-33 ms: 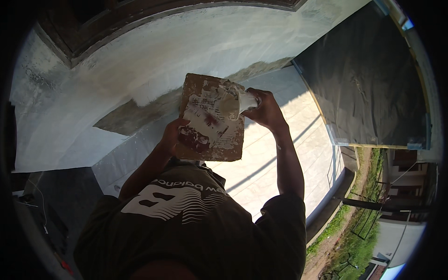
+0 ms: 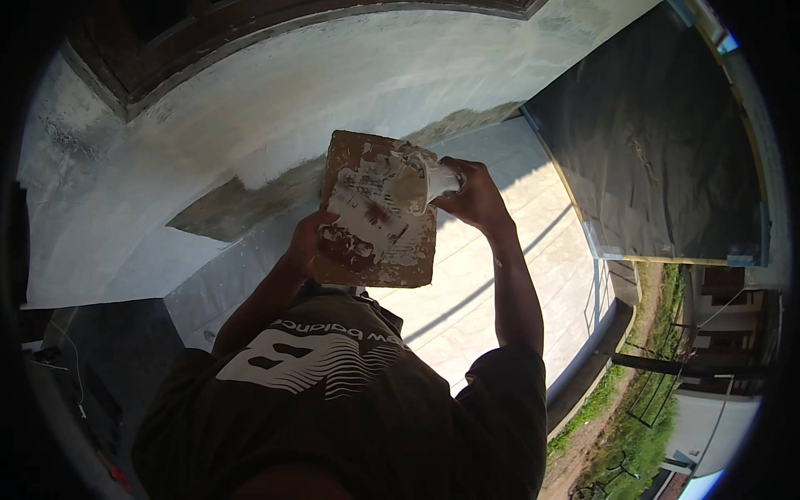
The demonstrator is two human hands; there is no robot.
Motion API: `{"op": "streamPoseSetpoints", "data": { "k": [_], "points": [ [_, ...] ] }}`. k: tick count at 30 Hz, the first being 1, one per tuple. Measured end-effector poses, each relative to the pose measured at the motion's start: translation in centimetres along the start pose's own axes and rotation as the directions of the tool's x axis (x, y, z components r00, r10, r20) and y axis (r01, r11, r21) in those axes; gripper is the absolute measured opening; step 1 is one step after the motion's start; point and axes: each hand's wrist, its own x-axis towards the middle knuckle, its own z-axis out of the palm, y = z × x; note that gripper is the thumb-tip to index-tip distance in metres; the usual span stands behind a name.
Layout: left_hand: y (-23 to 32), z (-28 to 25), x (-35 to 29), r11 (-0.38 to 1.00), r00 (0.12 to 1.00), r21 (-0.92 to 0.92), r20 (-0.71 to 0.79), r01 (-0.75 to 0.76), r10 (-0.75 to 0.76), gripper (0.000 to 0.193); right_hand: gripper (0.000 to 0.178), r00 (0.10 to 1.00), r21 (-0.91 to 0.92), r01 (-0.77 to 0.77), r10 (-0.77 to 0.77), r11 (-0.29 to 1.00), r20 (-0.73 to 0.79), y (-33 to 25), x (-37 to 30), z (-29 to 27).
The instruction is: Applying plaster or filler to the edge of a window frame using a trowel and a hawk.
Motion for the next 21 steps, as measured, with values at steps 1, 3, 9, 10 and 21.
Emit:
{"op": "streamPoseSetpoints", "data": {
  "k": [1,3,9,10,21],
  "points": [
    [0.0,0.0,0.0,1.000,1.000,0.012,-0.008,-0.001,0.001,0.047,0.060,1.000,0.001,0.001,-0.001,1.000,0.015,-0.1,0.0,0.0],
    [-0.1,-0.1,0.1,1.000,1.000,0.024,-0.015,0.000,0.001,0.047,0.060,0.999,0.008,-0.038,0.038,0.999,0.015,-0.6,-0.2,0.1],
    [-0.3,-0.7,0.5,0.999,0.999,0.045,-0.024,0.022,-0.021,0.044,0.041,0.999,0.066,-0.038,0.039,0.997,-0.023,-0.1,-0.3,0.8],
    [-0.4,-0.5,0.5,0.999,1.000,0.028,-0.020,0.019,-0.018,0.044,0.041,0.999,0.041,-0.041,0.042,0.998,-0.023,-0.2,-0.3,0.8],
    [-0.4,-0.1,0.4,0.997,0.998,0.072,-0.070,0.010,-0.005,0.046,0.044,1.000,0.036,-0.016,0.016,0.999,0.006,-2.5,-0.4,0.5]
  ]
}}
